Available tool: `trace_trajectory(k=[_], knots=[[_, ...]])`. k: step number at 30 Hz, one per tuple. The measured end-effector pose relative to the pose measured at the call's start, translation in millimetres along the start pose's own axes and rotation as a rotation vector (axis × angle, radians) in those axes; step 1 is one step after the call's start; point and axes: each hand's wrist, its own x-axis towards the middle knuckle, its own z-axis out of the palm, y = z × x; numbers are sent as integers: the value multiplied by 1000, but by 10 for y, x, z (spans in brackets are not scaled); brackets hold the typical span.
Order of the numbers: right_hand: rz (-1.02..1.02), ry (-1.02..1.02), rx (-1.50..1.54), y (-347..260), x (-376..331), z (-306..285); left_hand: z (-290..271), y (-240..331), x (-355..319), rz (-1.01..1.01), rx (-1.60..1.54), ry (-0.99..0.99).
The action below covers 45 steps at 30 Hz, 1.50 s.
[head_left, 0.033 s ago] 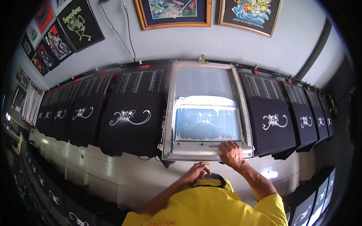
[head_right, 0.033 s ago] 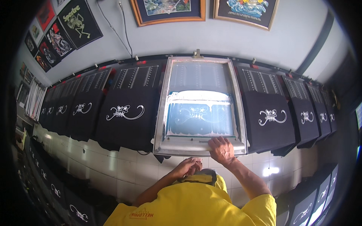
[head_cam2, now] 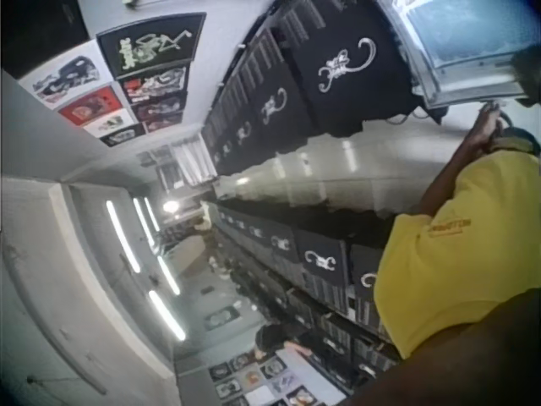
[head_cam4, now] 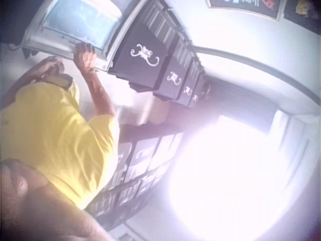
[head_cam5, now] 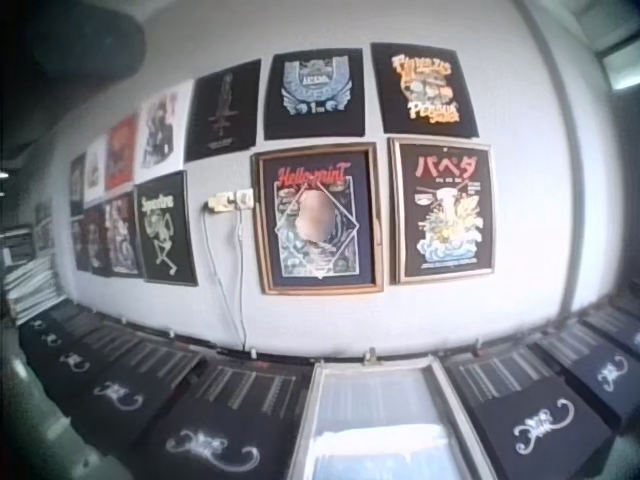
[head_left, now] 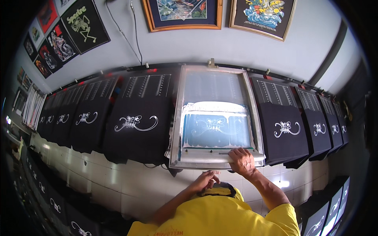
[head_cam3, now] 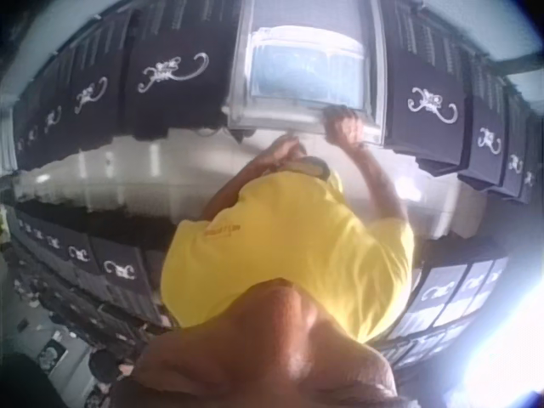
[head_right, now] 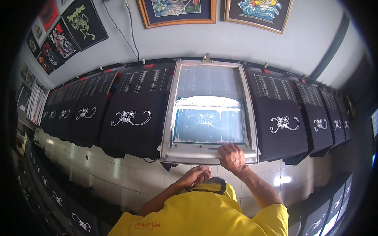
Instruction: The person performs screen printing by aligning a mesh frame over black t-shirts and using a squeegee to apply white ink.
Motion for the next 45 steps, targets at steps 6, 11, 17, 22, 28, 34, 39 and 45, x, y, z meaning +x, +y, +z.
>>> trace_trajectory(k=[6, 11, 17, 22, 28, 34, 39, 45], knots=[[-19, 42, -23, 457, 589, 203, -52, -106, 109, -10, -246, 68], [-17, 79, -92, 962, 1027, 532, 21, 57, 71, -60, -244, 68], [1, -25, -123, 1149, 1198, 707, 28, 119, 20, -66, -221, 74], [221, -323, -79, 1170, 1735, 422, -51, 8, 55, -48, -221, 64], [330, -650, 296, 1675, 1972, 239, 2, 104, 93, -72, -291, 54], [147, -649, 76, 916, 1238, -35, -15, 118, 17, 17, -240, 37], [-45, -131, -53, 220, 100, 106, 37, 192, -9, -113, -299, 71], [-11, -126, 5, 196, 144, 88, 104, 363, -209, 54, 196, 143]])
